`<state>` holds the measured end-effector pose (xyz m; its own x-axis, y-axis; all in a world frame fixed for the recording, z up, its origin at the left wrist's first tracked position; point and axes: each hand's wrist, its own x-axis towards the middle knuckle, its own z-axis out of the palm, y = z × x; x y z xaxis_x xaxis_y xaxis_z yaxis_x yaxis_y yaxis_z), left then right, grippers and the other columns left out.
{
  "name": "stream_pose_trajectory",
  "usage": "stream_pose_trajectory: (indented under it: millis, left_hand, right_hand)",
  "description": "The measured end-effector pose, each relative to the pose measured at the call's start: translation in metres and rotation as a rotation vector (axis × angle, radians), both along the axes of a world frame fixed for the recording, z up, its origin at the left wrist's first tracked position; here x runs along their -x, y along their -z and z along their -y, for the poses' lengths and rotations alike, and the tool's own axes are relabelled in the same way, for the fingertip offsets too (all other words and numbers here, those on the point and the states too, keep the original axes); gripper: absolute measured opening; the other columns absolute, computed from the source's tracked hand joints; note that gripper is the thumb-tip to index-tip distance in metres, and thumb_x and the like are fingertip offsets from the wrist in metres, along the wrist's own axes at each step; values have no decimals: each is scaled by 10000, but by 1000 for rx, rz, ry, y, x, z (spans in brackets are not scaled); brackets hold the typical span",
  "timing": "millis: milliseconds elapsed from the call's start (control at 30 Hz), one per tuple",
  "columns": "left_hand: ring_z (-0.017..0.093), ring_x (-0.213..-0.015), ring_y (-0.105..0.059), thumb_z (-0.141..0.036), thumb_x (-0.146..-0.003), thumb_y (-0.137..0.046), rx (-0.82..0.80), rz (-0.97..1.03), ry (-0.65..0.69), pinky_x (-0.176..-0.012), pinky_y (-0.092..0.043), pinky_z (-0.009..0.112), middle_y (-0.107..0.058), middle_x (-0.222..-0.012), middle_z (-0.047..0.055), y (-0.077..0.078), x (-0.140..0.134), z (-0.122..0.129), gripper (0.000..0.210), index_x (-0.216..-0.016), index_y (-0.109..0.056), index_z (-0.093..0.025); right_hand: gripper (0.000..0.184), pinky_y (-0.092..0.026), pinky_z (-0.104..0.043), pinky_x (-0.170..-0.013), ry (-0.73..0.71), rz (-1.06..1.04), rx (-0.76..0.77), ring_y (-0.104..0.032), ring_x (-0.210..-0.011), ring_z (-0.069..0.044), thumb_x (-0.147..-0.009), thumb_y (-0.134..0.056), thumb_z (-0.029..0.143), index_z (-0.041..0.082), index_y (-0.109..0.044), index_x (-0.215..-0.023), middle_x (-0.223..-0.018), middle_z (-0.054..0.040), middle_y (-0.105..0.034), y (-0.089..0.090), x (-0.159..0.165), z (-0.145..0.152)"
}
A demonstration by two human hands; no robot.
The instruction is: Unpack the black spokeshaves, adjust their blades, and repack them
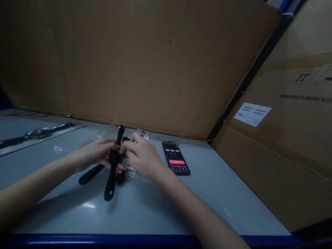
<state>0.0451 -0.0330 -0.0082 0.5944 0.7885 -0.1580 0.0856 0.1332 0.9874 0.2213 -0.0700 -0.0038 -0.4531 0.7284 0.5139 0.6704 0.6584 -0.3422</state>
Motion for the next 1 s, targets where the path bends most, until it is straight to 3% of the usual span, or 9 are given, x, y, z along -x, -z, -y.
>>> stream_pose_trajectory:
  millis: [167,367,533,700,1000]
  left_hand:
    - [249,-711,-672,-326,-751,-516,4,-24,-13,-593,-551,354,-666,-859,125,0,-1,1,322,-999,-485,-122]
    - [259,-719,-671,-306,-750,-517,-1,-26,22,-652,-547,383,-677,-795,126,3,1,-1,273,-946,-484,-120]
    - [256,-714,-672,-338,-752,-525,-13,-25,-1,-600,-550,359,-672,-849,124,4,0,-2,318,-988,-477,-131]
    - [253,-704,-672,-345,-753,-522,-7,-27,-3,-586,-549,351,-670,-881,144,3,-1,-1,377,-1049,-476,-116]
    - [263,-707,-671,-342,-760,-503,-13,-42,24,-596,-545,352,-682,-788,157,4,-1,-1,325,-982,-485,-105]
  right_hand:
    - [275,-372,-297,-703,35,71,-96,-463,-806,-159,-783,-390,102,214,-618,-886,-901,-40,-476,2,-1,-2]
    - [269,-389,-260,-706,-128,15,7,-479,-803,-131,-788,-379,80,210,-598,-878,-910,-25,-487,2,0,-2]
    - [272,-374,-280,-709,-43,67,-36,-473,-793,-141,-773,-373,68,212,-597,-829,-896,-26,-495,0,-1,-1]
    - [279,-360,-317,-722,31,141,-129,-467,-819,-173,-787,-400,108,222,-617,-921,-899,-43,-509,2,-1,-3]
    - [220,-396,-279,-723,-120,14,-7,-483,-817,-139,-787,-434,106,212,-600,-887,-915,-29,-493,3,0,-2]
